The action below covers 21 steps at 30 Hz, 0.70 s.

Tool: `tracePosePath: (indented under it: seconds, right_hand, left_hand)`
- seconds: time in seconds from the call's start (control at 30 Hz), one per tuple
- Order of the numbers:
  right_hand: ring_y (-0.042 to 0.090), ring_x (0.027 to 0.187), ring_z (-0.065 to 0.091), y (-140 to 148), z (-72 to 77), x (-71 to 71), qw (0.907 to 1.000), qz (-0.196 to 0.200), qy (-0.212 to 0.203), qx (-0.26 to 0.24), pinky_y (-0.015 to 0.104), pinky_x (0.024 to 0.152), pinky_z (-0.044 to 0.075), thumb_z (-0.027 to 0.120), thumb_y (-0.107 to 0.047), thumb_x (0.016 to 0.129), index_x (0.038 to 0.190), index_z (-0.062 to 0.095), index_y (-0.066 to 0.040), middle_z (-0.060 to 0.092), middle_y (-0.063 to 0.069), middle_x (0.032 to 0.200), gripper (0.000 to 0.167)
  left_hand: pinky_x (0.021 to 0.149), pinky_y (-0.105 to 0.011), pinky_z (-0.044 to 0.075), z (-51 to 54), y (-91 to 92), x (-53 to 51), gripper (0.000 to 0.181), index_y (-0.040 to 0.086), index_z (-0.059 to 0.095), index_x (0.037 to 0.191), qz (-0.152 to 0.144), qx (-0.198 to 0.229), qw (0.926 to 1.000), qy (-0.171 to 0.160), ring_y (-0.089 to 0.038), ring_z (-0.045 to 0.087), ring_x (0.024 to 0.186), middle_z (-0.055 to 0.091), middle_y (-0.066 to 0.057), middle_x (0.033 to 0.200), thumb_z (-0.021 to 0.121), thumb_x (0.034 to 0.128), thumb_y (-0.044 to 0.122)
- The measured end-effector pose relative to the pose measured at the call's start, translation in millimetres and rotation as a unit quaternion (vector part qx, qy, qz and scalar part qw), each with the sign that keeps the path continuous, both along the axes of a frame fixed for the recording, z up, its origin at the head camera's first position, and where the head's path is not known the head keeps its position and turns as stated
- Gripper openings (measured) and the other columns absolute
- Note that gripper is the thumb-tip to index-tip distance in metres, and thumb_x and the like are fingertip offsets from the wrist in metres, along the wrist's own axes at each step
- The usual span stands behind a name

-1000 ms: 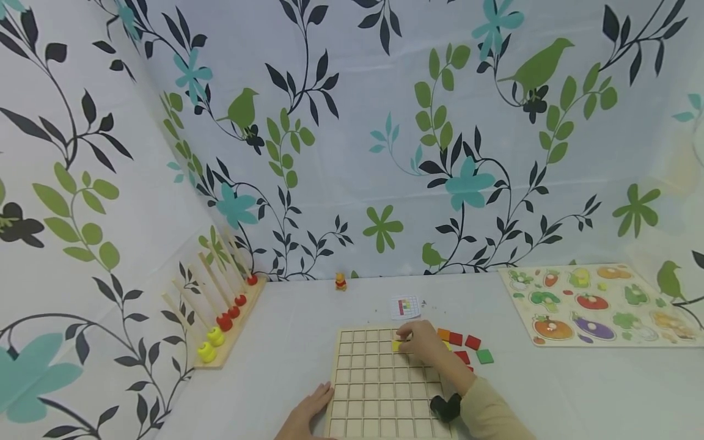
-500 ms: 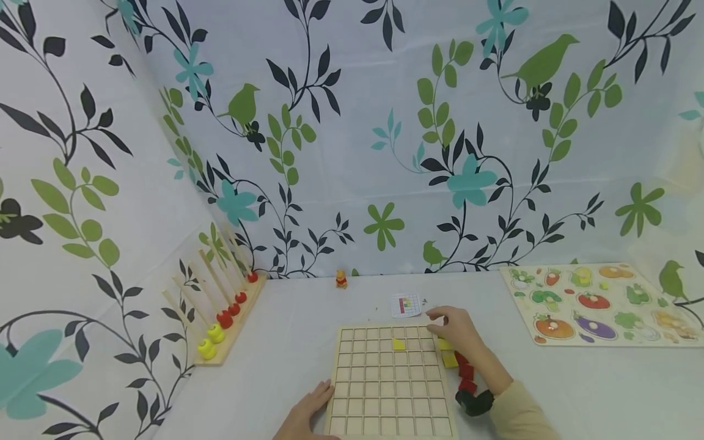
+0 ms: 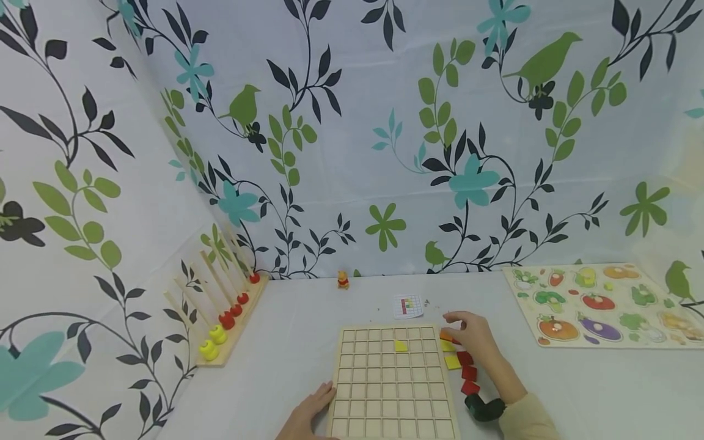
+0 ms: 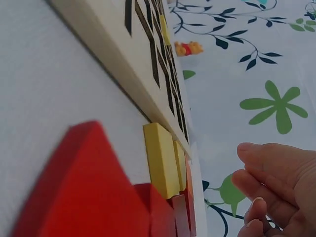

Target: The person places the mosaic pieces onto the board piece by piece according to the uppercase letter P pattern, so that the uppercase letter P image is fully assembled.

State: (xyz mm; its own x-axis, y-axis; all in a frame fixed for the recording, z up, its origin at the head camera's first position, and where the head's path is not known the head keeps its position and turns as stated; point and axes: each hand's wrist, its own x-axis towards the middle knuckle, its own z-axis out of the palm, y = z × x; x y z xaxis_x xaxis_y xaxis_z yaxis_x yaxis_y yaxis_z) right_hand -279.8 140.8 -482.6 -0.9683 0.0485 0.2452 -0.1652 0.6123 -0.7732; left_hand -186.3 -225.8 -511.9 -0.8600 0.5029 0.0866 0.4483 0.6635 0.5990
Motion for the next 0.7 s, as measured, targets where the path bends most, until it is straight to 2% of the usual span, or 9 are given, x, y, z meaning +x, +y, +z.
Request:
tracePosePath:
  seconds: [0.07,0.3,0.57,0.7]
  right_hand:
    - [0.020,0.074,0.046,0.5,-1.4,-0.9,1.0000,0.002,-0.005,0.002,0.027,0.060,0.044,0.070,-0.010,0.078,0.104,0.064,-0.001,0.063,0.011,0.096,0.028]
    - [0.024,0.083,0.053,4.3,-11.9,-1.0,0.9997,0.011,-0.019,0.005,0.039,0.072,0.047,0.070,-0.006,0.077,0.102,0.063,0.002,0.062,0.014,0.099,0.028]
    - [0.027,0.089,0.056,5.8,-19.8,-3.3,0.9987,0.011,-0.050,0.006,0.035,0.070,0.051,0.068,-0.002,0.076,0.101,0.063,0.002,0.061,0.014,0.100,0.025]
    - [0.031,0.093,0.056,6.1,-21.1,-5.0,0.9983,0.016,-0.052,0.019,0.040,0.076,0.048,0.066,-0.001,0.078,0.099,0.064,0.002,0.061,0.014,0.099,0.022]
  left_hand:
    - [0.093,-0.054,0.029,0.0,0.3,0.3,0.084,-0.008,0.038,0.130,0.001,0.000,1.0000,0.001,-0.041,0.034,0.120,0.035,-0.025,0.134,0.072,0.0719,0.043]
    - [0.095,-0.051,0.029,-3.8,0.7,0.3,0.084,-0.007,0.039,0.130,0.007,-0.007,0.9999,-0.007,-0.038,0.034,0.121,0.036,-0.024,0.134,0.071,0.0723,0.045]
    - [0.095,-0.051,0.029,-2.9,0.7,0.2,0.083,-0.007,0.039,0.130,0.003,-0.009,1.0000,-0.001,-0.038,0.034,0.121,0.036,-0.024,0.134,0.070,0.0733,0.044]
    - [0.095,-0.051,0.028,-3.2,0.3,0.3,0.084,-0.007,0.038,0.131,0.003,-0.004,1.0000,-0.007,-0.038,0.033,0.122,0.035,-0.024,0.134,0.071,0.0729,0.044]
